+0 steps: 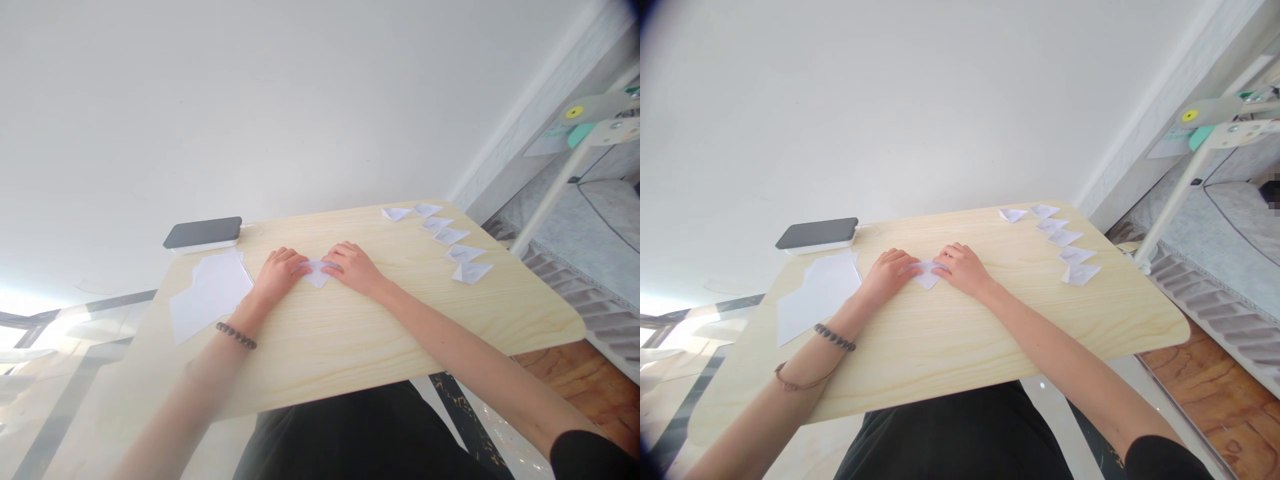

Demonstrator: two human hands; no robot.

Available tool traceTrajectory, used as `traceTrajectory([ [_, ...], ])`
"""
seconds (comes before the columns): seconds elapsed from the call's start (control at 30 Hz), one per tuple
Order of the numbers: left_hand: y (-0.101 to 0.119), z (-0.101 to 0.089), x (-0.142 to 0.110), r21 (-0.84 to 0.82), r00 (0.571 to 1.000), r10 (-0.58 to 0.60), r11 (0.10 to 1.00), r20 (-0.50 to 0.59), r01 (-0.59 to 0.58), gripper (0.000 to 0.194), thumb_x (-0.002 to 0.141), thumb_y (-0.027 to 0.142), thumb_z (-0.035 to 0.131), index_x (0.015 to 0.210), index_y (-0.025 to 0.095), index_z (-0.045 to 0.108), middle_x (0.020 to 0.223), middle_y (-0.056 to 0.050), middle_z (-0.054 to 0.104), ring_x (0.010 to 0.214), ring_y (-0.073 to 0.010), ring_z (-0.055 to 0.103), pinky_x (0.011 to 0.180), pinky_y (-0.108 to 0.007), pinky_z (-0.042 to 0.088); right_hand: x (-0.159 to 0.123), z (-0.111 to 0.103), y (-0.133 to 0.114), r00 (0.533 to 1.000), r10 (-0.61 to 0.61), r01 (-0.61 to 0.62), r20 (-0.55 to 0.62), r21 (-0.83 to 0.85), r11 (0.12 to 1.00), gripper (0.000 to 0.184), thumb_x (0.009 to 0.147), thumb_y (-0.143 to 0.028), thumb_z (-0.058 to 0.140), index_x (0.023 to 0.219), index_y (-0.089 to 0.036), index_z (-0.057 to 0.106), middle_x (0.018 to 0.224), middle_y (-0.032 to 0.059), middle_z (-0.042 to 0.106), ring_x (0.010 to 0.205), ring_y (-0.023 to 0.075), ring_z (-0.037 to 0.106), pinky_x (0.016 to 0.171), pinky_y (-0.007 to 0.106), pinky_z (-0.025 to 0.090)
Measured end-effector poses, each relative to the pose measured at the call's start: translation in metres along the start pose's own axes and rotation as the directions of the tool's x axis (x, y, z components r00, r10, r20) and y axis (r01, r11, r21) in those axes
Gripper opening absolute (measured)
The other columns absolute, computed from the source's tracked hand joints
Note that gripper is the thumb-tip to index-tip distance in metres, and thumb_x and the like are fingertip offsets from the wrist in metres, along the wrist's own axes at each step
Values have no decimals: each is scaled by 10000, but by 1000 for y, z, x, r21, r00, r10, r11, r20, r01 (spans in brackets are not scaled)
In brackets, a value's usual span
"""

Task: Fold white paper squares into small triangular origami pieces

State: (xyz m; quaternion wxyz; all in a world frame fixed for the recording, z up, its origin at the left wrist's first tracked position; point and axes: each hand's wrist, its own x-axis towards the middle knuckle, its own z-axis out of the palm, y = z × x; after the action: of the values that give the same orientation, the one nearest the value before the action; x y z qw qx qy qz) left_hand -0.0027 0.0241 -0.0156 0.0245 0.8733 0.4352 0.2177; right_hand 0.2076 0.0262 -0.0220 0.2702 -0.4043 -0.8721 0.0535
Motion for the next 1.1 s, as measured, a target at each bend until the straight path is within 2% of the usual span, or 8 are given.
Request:
traceTrajectory([
  [0.13,0,1,3,30,1000,4,1000,-21,-3,224,838,340,451,930,201,601,842,-51,594,842,-190,488,773,-342,378,6,5,9,990,140,-142,24,178,974,228,756,-352,574,942,-235,636,875,27,589,846,167,494,786,306,385],
  [0.23,1,1,2,51,999,42,998,-26,-40,231,857,324,418,930,202,599,846,-54,582,836,-183,483,758,-325,385,8,7,10,984,173,-178,42,212,961,192,764,-343,566,921,-271,649,855,11,578,828,155,498,778,295,387],
  [0.3,1,1,0,76,997,72,995,-32,-70,242,869,313,392,914,199,601,854,-59,575,830,-177,481,748,-315,390,6,7,9,990,142,-142,12,189,972,179,777,-343,553,902,-273,660,846,16,565,820,150,490,773,287,381],
  [0.4,1,0,-4,132,993,116,985,-29,-111,248,880,287,370,906,192,598,865,-66,571,815,-173,483,737,-311,393,3,4,4,998,51,-49,-30,70,996,187,804,-329,520,887,-259,672,849,35,559,817,159,464,770,296,359],
  [0.57,1,-4,-12,235,983,184,955,10,-181,263,886,199,335,1008,195,568,899,-76,564,821,-178,485,725,-318,385,-2,-3,-1,998,-65,66,6,-113,991,244,854,-279,430,928,-262,661,896,50,574,856,179,438,743,316,311],
  [0.73,2,-10,-18,256,966,255,931,53,-260,281,871,145,345,1041,191,564,912,-76,581,850,-185,482,710,-323,367,-5,-6,-3,993,-118,119,20,-192,974,259,776,-165,485,940,-267,658,881,40,584,853,184,427,725,323,277],
  [0.9,2,-12,-21,269,980,200,944,4,-194,313,802,62,383,982,191,605,838,-66,589,807,-179,493,676,-316,356,-7,-5,-1,990,-136,124,-39,-229,966,246,726,-135,507,849,-256,682,855,25,602,831,181,418,709,326,263],
  [1.1,8,-17,-22,251,993,120,961,12,-119,280,771,108,418,947,179,624,836,-68,584,841,-195,493,687,-326,362,-7,-5,2,990,-85,57,-110,-230,971,206,754,-164,487,653,-191,664,823,22,621,811,173,428,696,322,275],
])
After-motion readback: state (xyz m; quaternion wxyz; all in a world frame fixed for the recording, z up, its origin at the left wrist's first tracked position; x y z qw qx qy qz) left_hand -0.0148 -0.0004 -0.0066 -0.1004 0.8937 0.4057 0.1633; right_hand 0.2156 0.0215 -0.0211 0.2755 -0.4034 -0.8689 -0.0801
